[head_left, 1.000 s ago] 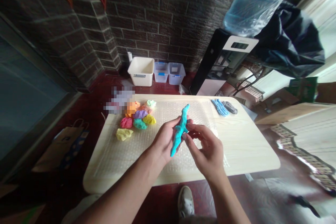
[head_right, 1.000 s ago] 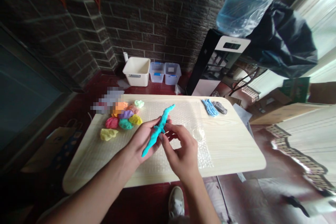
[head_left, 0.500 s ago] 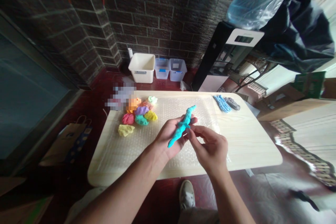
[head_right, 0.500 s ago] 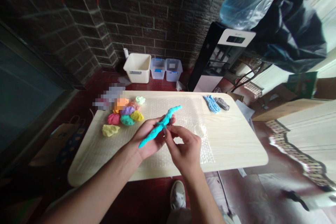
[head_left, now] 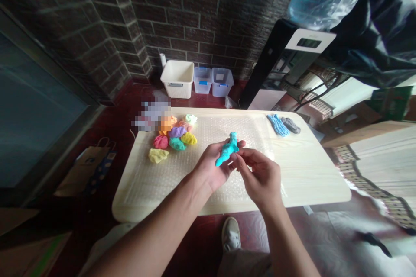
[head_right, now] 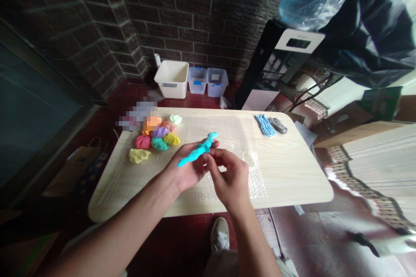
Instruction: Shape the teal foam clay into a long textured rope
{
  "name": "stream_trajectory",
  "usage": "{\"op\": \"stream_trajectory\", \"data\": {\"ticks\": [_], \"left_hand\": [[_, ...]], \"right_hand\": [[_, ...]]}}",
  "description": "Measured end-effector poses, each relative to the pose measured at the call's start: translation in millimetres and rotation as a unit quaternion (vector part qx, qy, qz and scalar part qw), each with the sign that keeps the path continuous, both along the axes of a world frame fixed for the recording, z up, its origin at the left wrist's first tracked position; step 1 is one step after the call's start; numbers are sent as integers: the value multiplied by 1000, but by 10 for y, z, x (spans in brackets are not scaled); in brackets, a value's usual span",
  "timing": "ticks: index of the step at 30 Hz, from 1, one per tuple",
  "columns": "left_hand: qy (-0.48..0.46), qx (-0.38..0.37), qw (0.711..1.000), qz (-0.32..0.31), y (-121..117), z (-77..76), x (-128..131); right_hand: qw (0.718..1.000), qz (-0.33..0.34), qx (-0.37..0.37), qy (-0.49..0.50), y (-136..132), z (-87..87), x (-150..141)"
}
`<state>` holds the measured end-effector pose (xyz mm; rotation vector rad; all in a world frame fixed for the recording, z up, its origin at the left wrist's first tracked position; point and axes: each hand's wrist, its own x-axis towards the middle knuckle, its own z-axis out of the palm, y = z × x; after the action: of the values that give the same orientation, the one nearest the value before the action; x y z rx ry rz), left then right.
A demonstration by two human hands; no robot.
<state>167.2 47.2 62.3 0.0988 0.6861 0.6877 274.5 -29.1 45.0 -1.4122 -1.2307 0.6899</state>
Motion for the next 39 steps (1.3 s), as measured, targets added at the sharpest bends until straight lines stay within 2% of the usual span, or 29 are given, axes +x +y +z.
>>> {"op": "stream_trajectory", "data": {"ticks": [3,9,12,17,20,23,28,39], "left_hand": [[1,16,1000,8,-21,15,30],[27,38,999,-4,-66,87,49],[51,58,997,16,-64,96,38],[70,153,985,49,-76,36,31],[90,215,971,54,-100,-1,32],[120,242,961,63,-110,-19,34],[142,265,951,72,-100,-31,34],[172,282,942,60,-92,-61,29]], "right_hand": [[999,-7,15,-29,-8,12,-9],[1000,-1,22,-6,-18,8,-6],[999,-8,41,-7,-22,29,5],[997,-9,69,44,-22,86,42],[997,13,60,38,-15,101,77],[998,26,59,14,-18,102,103],[998,19,62,-19,-43,94,110],[992,47,78,-86,-56,138,134]]}}
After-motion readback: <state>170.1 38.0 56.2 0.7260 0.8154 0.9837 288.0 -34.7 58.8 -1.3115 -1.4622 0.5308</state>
